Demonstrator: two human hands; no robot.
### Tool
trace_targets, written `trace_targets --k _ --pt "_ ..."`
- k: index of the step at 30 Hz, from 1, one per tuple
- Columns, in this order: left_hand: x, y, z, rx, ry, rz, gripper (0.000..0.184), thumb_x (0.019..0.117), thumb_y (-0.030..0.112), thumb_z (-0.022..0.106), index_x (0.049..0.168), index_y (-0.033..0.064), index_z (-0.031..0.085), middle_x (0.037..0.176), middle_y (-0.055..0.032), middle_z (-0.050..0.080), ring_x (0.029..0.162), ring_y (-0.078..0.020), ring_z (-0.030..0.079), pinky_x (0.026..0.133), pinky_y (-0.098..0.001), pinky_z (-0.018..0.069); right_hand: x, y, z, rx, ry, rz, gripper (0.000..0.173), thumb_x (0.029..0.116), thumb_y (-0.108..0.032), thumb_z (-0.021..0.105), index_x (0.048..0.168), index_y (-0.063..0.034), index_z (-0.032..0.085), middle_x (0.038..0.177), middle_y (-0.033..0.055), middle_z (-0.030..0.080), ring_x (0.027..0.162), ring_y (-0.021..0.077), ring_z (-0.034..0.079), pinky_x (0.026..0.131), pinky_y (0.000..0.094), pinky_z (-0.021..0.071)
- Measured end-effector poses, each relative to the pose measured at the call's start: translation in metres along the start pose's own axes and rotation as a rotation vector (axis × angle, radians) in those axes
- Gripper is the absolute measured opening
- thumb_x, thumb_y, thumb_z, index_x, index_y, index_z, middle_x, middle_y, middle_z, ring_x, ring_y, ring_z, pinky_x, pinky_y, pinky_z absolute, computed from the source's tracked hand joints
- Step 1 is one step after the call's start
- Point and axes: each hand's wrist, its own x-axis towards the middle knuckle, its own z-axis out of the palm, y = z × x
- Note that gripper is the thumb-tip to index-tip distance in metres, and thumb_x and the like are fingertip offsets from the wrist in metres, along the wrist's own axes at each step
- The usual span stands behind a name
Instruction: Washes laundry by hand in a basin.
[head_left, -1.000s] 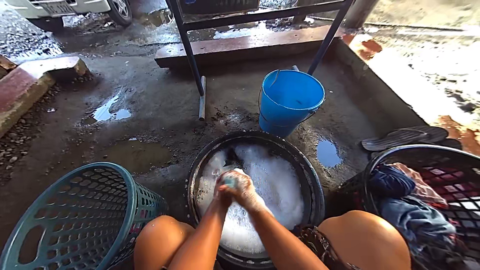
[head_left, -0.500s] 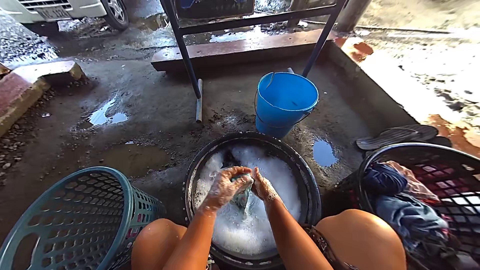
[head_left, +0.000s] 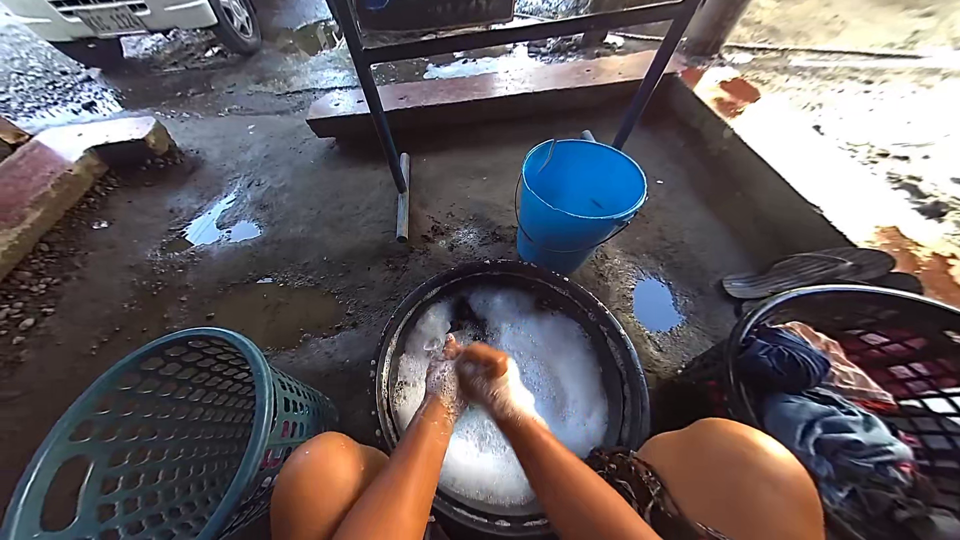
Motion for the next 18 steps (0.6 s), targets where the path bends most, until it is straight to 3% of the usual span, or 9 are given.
trace_targets --k 2,4,6,8,10,13,15,17,18 --pt "-0.001 0.022 0.010 0.058 0.064 0.027 0.043 0.1126 0.034 0.030 0.080 0.0128 0.049 0.057 0.0043 0.044 0.047 -0.0062 0.045 0.047 -0.0218 0.0429 0.025 0.035 -0.023 0.152 0.196 0.296 0.028 0.1007 -0.021 0.063 0.107 0.0049 0.070 0.096 0.0145 0.070 0.089 0.0191 0.066 0.085 0.0410 0.0542" --pt "-0.002 0.033 0.007 0.139 0.059 0.125 0.046 0.1128 0.031 0.031 0.076 0.0112 0.050 0.056 0.0035 0.048 0.049 -0.0101 0.052 0.054 -0.0271 0.0516 0.038 0.054 -0.037 0.314 0.221 0.392 0.020 0.1012 -0.020 0.062 0.089 -0.0064 0.054 0.076 -0.0004 0.051 0.068 0.0068 0.047 0.065 0.0267 0.0421" --pt "-0.002 0.034 0.004 0.203 0.081 0.208 0.045 0.1130 0.029 0.032 0.085 0.0030 0.056 0.065 -0.0024 0.060 0.062 -0.0165 0.066 0.071 -0.0360 0.0607 0.029 0.043 -0.048 0.328 -0.125 0.386 0.016 0.1031 -0.020 0.056 0.109 -0.0053 0.056 0.084 -0.0002 0.055 0.069 0.0047 0.052 0.064 0.0238 0.0470" --pt "0.000 0.035 0.006 0.213 0.131 0.249 0.047 0.1131 0.029 0.031 0.087 0.0000 0.058 0.068 -0.0048 0.064 0.066 -0.0173 0.069 0.072 -0.0355 0.0607 0.030 0.024 -0.045 0.113 -0.527 0.331 0.039 0.0937 -0.019 0.069 0.126 0.0014 0.060 0.096 0.0127 0.067 0.075 0.0141 0.061 0.069 0.0338 0.0529" --pt "0.002 0.038 0.005 0.193 0.184 0.267 0.047 0.1131 0.028 0.031 0.092 -0.0029 0.059 0.073 -0.0064 0.064 0.070 -0.0180 0.068 0.075 -0.0358 0.0601 0.036 0.016 -0.038 -0.113 -0.741 0.297 0.033 0.0926 -0.024 0.075 0.112 0.0014 0.068 0.095 0.0113 0.068 0.079 0.0151 0.061 0.076 0.0380 0.0510" --pt "0.013 0.034 -0.002 0.040 0.333 0.218 0.043 0.1130 0.033 0.029 0.089 0.0063 0.053 0.071 -0.0013 0.051 0.066 -0.0132 0.056 0.069 -0.0313 0.0541 0.036 0.034 -0.045 0.215 -0.435 0.171 0.017 0.0885 -0.010 0.073 0.095 0.0050 0.070 0.107 0.0101 0.065 0.098 0.0118 0.061 0.090 0.0303 0.0527" --pt "0.019 0.026 -0.007 0.058 0.414 0.122 0.044 0.1125 0.038 0.028 0.091 0.0075 0.053 0.075 -0.0025 0.050 0.070 -0.0131 0.053 0.069 -0.0317 0.0491 0.035 0.040 -0.033 0.650 -0.165 0.038 0.015 0.0909 -0.009 0.064 0.101 0.0010 0.069 0.115 0.0064 0.068 0.108 0.0114 0.063 0.096 0.0311 0.0535" --pt "0.022 0.003 -0.014 0.104 0.313 0.020 0.052 0.1125 0.038 0.029 0.118 -0.0046 0.059 0.101 -0.0172 0.062 0.092 -0.0236 0.060 0.085 -0.0440 0.0524 0.025 0.020 -0.006 0.725 -0.043 -0.086 0.015 0.0917 -0.009 0.063 0.101 -0.0004 0.070 0.106 0.0049 0.071 0.102 0.0117 0.066 0.093 0.0325 0.0559" --pt "0.029 -0.019 -0.021 0.077 0.205 0.007 0.050 0.1119 0.037 0.033 0.126 -0.0039 0.058 0.109 -0.0172 0.065 0.098 -0.0227 0.063 0.088 -0.0434 0.0535 0.016 0.005 0.009 0.618 -0.023 -0.151 0.011 0.0895 -0.008 0.067 0.095 -0.0003 0.071 0.096 0.0037 0.071 0.094 0.0097 0.067 0.089 0.0306 0.0568"
